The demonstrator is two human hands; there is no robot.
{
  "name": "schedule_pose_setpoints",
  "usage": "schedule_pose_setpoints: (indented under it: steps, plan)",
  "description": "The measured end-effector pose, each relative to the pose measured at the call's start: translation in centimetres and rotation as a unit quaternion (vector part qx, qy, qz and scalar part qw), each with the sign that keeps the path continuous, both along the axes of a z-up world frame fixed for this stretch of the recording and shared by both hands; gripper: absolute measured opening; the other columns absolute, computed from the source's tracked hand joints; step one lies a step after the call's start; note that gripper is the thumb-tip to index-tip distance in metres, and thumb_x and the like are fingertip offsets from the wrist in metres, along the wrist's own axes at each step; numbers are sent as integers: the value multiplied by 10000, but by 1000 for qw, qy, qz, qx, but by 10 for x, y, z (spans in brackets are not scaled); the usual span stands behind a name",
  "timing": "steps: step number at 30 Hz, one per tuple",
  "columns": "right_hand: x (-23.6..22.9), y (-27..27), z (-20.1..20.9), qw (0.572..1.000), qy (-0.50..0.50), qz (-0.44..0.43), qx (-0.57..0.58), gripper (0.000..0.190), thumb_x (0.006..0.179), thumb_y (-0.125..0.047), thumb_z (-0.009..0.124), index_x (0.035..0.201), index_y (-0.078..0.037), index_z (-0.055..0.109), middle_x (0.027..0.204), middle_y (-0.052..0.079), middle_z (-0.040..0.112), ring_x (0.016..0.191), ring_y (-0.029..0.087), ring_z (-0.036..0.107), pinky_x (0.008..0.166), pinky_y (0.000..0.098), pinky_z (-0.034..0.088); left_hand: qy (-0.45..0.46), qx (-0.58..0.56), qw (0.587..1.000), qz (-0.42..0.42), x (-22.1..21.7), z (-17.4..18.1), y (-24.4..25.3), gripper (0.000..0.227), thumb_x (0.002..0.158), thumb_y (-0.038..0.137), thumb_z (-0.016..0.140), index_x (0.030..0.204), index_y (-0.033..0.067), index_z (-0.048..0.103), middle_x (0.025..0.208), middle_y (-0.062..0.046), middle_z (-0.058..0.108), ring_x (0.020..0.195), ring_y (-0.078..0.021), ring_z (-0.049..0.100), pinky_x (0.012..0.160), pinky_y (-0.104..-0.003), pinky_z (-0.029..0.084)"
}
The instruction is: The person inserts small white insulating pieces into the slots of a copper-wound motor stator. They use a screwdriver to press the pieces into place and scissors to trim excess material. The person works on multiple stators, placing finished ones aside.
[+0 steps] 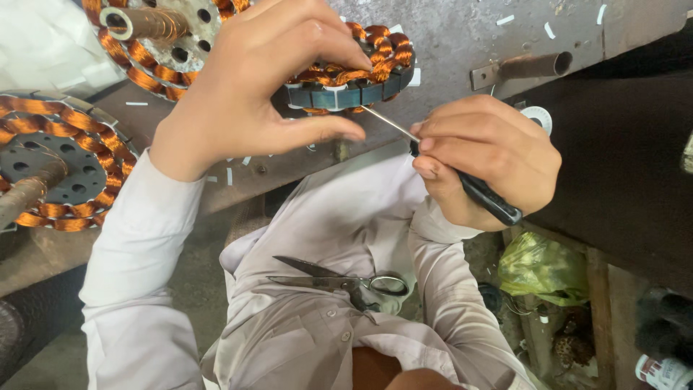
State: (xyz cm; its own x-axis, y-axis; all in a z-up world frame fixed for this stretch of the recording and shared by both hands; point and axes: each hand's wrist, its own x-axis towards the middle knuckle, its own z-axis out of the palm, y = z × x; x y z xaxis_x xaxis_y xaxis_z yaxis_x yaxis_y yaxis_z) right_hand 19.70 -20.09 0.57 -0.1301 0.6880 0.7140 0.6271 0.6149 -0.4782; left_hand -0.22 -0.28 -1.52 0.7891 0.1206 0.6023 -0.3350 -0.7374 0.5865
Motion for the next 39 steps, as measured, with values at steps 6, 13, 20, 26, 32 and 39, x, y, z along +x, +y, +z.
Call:
schedule_pose_setpoints:
  steps: [6,13,20,26,32,39]
  plan:
    - [13,7,0,997,-75,-7,29,124,825,61,731,892,112,639,796,213,685,646,316,691,551,365,553,29,13,998,47,-1,-3,-8,395,912,255,928,1148,57,683,1095,-82,634,1027,-281,604,877,-392,469]
    - [18,14,-32,993,-25,-21,109,133,882,-42,720,856,70,653,785,143,692,619,281,674,542,372,529,-18,-54,998,-37,2,-15,-3,344,978,114,830,1220,17,605,1299,-104,661,1206,-252,670,1041,-325,546]
    - [22,12,-48,993,-12,-28,116,156,945,-58,692,860,65,649,777,151,682,611,279,631,548,379,498,-27,-65,996,-45,4,-16,-4,315,1003,98,854,1183,-3,616,1260,-123,695,1221,-262,698,1078,-320,561]
    - [22,19,-68,991,80,-47,94,221,957,-107,650,804,46,611,729,141,648,584,268,587,546,367,482,-23,-47,998,-21,2,-18,-6,307,981,100,828,1224,10,663,1247,-99,708,1184,-234,709,1050,-307,562]
    - [7,0,-54,981,171,-90,17,211,996,-82,659,846,57,604,765,151,631,625,247,604,553,328,481,-19,-34,999,-7,3,-17,-10,310,971,97,826,1240,20,694,1242,-94,715,1150,-223,719,1005,-294,561]
    - [-11,-36,-30,973,166,-155,40,149,920,-25,705,857,91,633,744,177,634,544,239,605,533,338,505,-27,-33,999,-15,3,-19,-8,309,979,77,822,1250,16,687,1260,-97,714,1184,-225,718,1039,-295,564]
